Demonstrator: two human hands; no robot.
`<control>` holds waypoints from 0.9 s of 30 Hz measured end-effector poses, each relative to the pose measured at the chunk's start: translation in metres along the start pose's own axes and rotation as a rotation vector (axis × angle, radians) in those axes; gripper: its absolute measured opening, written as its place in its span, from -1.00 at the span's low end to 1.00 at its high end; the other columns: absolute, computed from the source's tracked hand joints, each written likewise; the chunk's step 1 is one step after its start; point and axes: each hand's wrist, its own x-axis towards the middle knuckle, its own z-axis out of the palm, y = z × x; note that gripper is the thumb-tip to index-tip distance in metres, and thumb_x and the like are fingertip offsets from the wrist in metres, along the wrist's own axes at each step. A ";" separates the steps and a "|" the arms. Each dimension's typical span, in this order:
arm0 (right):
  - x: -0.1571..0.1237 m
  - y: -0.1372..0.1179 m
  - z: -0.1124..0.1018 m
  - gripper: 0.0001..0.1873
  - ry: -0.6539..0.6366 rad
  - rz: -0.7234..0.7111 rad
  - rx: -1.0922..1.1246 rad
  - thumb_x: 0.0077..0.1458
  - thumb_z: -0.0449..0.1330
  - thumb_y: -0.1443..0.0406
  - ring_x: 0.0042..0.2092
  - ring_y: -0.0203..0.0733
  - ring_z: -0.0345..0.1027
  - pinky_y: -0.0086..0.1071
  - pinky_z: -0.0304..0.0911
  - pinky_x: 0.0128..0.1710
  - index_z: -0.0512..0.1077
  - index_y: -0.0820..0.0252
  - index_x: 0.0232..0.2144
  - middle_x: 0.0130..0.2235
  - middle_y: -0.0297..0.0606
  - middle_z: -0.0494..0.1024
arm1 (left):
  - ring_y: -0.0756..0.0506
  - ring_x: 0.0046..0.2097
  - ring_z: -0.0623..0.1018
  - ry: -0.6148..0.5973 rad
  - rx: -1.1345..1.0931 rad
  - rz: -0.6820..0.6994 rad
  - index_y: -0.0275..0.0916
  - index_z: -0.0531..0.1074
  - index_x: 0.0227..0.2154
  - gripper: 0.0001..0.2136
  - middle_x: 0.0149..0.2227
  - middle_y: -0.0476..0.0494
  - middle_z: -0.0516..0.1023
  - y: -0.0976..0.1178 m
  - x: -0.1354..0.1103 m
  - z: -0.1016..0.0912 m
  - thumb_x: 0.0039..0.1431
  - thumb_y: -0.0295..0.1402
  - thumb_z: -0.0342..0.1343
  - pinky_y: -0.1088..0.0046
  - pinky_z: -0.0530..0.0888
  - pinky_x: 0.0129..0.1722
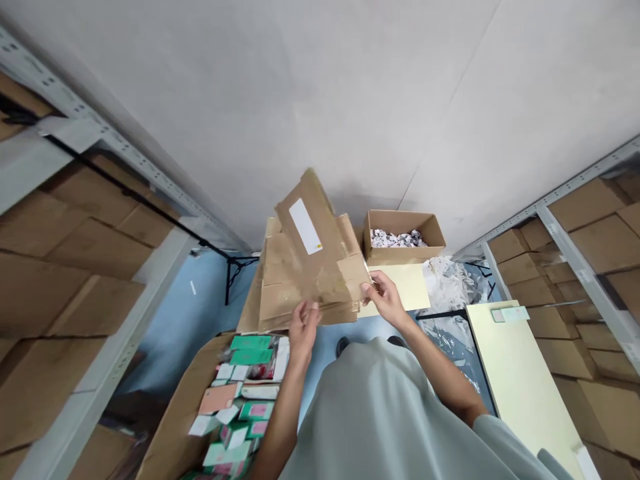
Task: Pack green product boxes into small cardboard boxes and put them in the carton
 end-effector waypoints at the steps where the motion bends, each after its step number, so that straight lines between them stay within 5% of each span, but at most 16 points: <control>1: -0.008 -0.007 -0.014 -0.49 0.035 -0.013 0.005 0.25 0.48 -0.15 -0.34 -0.25 0.45 -0.34 0.59 -0.37 0.50 0.04 -0.07 -0.18 -0.32 0.60 | -0.26 0.29 0.67 -0.060 -0.057 -0.091 -0.11 0.55 0.00 -0.68 0.18 -0.27 0.70 0.003 -0.006 0.018 0.26 -0.27 0.50 0.08 0.61 0.35; 5: -0.045 -0.021 -0.073 -0.49 0.217 -0.055 0.017 0.31 0.44 -0.19 -0.36 -0.26 0.47 -0.32 0.60 -0.34 0.53 0.04 -0.04 -0.16 -0.30 0.62 | -0.16 0.03 0.77 -0.323 -0.272 -0.488 -0.22 0.57 -0.12 -0.95 -0.02 -0.30 0.74 0.015 -0.027 0.096 0.48 -0.37 0.28 0.21 0.71 0.19; 9: -0.095 -0.015 -0.126 -0.48 0.460 -0.062 0.037 0.30 0.43 -0.21 -0.36 -0.24 0.52 -0.31 0.60 -0.33 0.53 0.02 -0.04 -0.17 -0.31 0.63 | -0.06 -0.07 0.76 -0.414 -0.240 -0.659 -0.24 0.60 -0.12 -0.84 -0.10 -0.21 0.76 0.015 -0.042 0.174 0.48 -0.59 0.15 0.36 0.70 0.13; 13: -0.164 0.007 -0.185 -0.43 0.721 -0.002 0.024 0.19 0.48 -0.22 -0.22 -0.11 0.63 -0.28 0.62 -0.30 0.57 0.02 -0.03 -0.10 -0.23 0.69 | -0.01 -0.10 0.75 -0.522 -0.053 -0.586 -0.21 0.60 -0.17 -0.77 -0.14 -0.13 0.77 -0.011 -0.068 0.245 0.38 -0.69 0.19 0.43 0.68 0.12; 19: -0.299 0.045 -0.292 -0.25 1.245 0.128 -0.081 0.02 0.47 -0.31 -0.12 0.08 0.70 -0.11 0.64 -0.19 0.60 0.10 -0.02 -0.06 -0.04 0.75 | -0.01 -0.09 0.74 -0.737 0.191 -0.426 -0.20 0.61 -0.19 -0.82 -0.10 -0.15 0.77 -0.078 -0.130 0.334 0.29 -0.62 0.33 0.46 0.63 0.12; 27: -0.461 0.024 -0.425 -0.44 1.652 0.139 -0.395 0.26 0.31 -0.18 -0.08 0.06 0.63 -0.15 0.54 -0.16 0.67 0.13 -0.03 0.10 0.07 0.77 | -0.12 0.02 0.70 -1.072 0.446 -0.180 -0.18 0.64 -0.15 -0.58 -0.05 -0.17 0.76 -0.182 -0.225 0.455 0.00 -0.16 0.62 0.39 0.60 0.12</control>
